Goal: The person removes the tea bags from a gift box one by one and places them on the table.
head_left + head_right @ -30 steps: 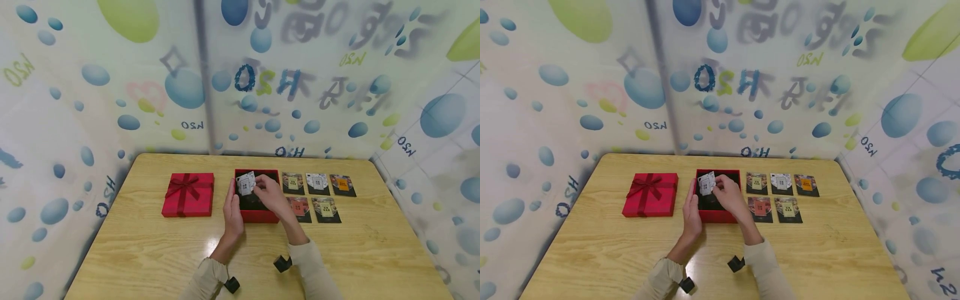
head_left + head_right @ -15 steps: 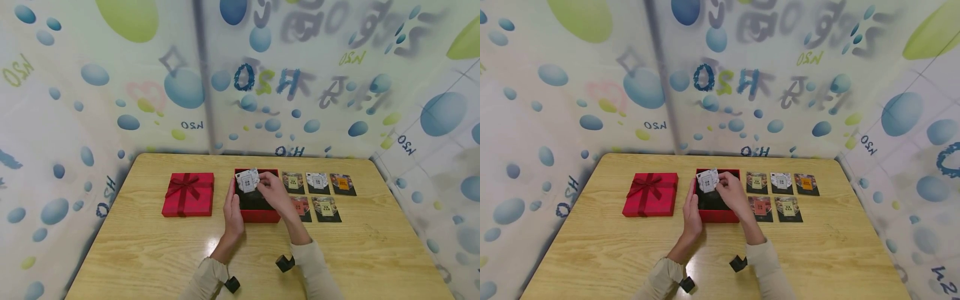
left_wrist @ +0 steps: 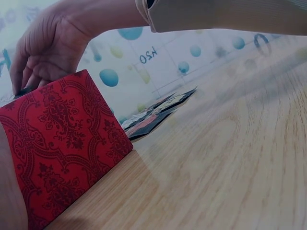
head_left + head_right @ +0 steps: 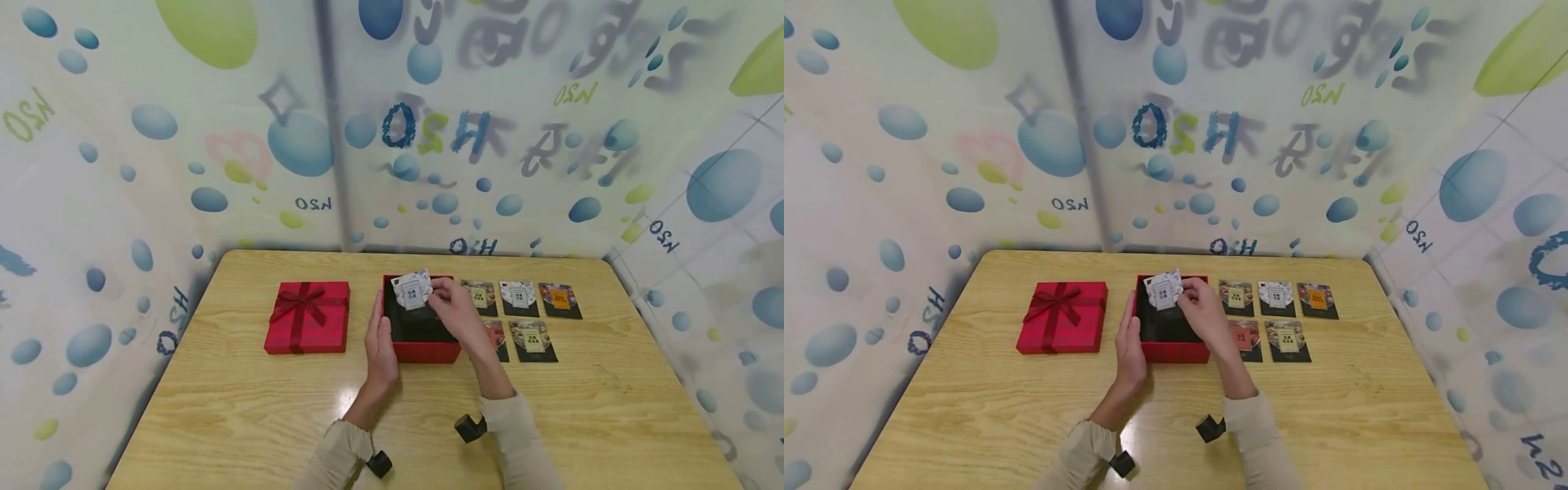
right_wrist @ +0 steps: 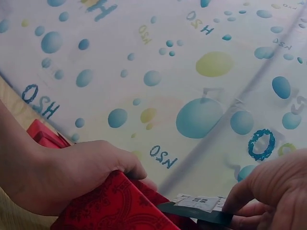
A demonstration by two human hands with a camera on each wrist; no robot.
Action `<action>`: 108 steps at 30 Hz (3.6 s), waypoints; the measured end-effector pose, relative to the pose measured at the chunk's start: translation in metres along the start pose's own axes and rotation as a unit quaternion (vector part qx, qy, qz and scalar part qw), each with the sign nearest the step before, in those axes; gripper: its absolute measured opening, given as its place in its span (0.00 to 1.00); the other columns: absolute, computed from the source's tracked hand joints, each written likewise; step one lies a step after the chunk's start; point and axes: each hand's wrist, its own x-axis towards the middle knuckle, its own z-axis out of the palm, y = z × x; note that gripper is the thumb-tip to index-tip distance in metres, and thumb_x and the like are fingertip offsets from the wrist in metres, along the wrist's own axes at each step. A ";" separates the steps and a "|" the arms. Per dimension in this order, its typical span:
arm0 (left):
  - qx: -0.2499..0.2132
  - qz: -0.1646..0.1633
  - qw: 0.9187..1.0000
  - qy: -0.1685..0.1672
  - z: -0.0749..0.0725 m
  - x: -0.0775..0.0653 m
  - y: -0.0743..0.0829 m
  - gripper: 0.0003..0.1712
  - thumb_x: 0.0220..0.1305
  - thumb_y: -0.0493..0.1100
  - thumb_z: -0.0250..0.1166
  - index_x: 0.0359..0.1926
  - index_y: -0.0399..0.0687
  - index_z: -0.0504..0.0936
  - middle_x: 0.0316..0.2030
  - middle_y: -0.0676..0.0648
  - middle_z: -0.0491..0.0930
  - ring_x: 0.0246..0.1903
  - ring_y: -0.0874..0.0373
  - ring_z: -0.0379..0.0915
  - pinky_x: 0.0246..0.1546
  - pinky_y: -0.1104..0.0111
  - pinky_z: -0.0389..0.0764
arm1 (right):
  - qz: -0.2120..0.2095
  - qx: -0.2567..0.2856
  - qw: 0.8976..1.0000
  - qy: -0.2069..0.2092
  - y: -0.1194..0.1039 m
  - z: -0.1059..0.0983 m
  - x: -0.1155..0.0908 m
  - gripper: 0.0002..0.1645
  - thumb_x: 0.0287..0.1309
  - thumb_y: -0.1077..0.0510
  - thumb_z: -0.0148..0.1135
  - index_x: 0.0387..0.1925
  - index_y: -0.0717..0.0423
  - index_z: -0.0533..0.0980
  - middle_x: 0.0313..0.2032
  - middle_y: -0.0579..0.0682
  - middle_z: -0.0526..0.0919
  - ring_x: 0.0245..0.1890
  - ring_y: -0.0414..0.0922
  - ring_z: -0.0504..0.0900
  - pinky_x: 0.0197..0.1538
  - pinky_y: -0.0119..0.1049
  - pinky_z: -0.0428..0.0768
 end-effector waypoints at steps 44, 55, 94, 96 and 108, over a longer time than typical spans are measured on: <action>-0.018 0.046 0.999 -0.003 0.000 -0.001 -0.005 0.30 0.83 0.37 0.40 0.81 0.37 0.55 0.80 0.42 0.55 0.80 0.45 0.47 0.77 0.73 0.51 | 0.068 0.009 0.996 0.065 0.026 -0.073 -0.013 0.25 0.79 0.59 0.50 0.71 0.64 0.67 0.64 0.65 0.77 0.37 0.36 0.75 0.37 0.31 0.76; -0.021 0.044 0.999 0.000 0.000 -0.002 -0.002 0.30 0.83 0.37 0.40 0.82 0.39 0.55 0.81 0.45 0.55 0.80 0.47 0.48 0.77 0.73 0.52 | 0.087 0.037 0.992 0.081 0.037 -0.092 -0.018 0.26 0.80 0.58 0.48 0.72 0.64 0.66 0.64 0.67 0.76 0.44 0.37 0.80 0.53 0.39 0.81; -0.014 0.032 0.999 -0.007 0.001 -0.003 -0.001 0.30 0.84 0.37 0.39 0.82 0.39 0.54 0.81 0.45 0.54 0.81 0.47 0.46 0.77 0.74 0.51 | 0.092 0.001 0.988 0.127 0.081 -0.173 -0.042 0.29 0.79 0.59 0.48 0.73 0.71 0.63 0.44 0.39 0.81 0.37 0.27 0.78 0.43 0.25 0.79; -0.011 0.032 0.999 -0.007 0.001 -0.003 -0.001 0.30 0.84 0.38 0.39 0.82 0.39 0.54 0.81 0.45 0.54 0.81 0.48 0.46 0.77 0.74 0.51 | 0.093 0.002 0.986 0.136 0.082 -0.176 -0.043 0.29 0.79 0.60 0.48 0.72 0.72 0.63 0.41 0.38 0.81 0.36 0.26 0.78 0.42 0.25 0.79; -0.008 0.040 0.999 -0.002 0.000 -0.001 -0.004 0.30 0.83 0.36 0.40 0.82 0.39 0.55 0.81 0.44 0.54 0.80 0.46 0.47 0.77 0.74 0.52 | 0.116 -0.031 0.980 0.160 0.099 -0.198 -0.048 0.31 0.80 0.57 0.46 0.74 0.71 0.62 0.64 0.69 0.72 0.37 0.23 0.76 0.40 0.25 0.80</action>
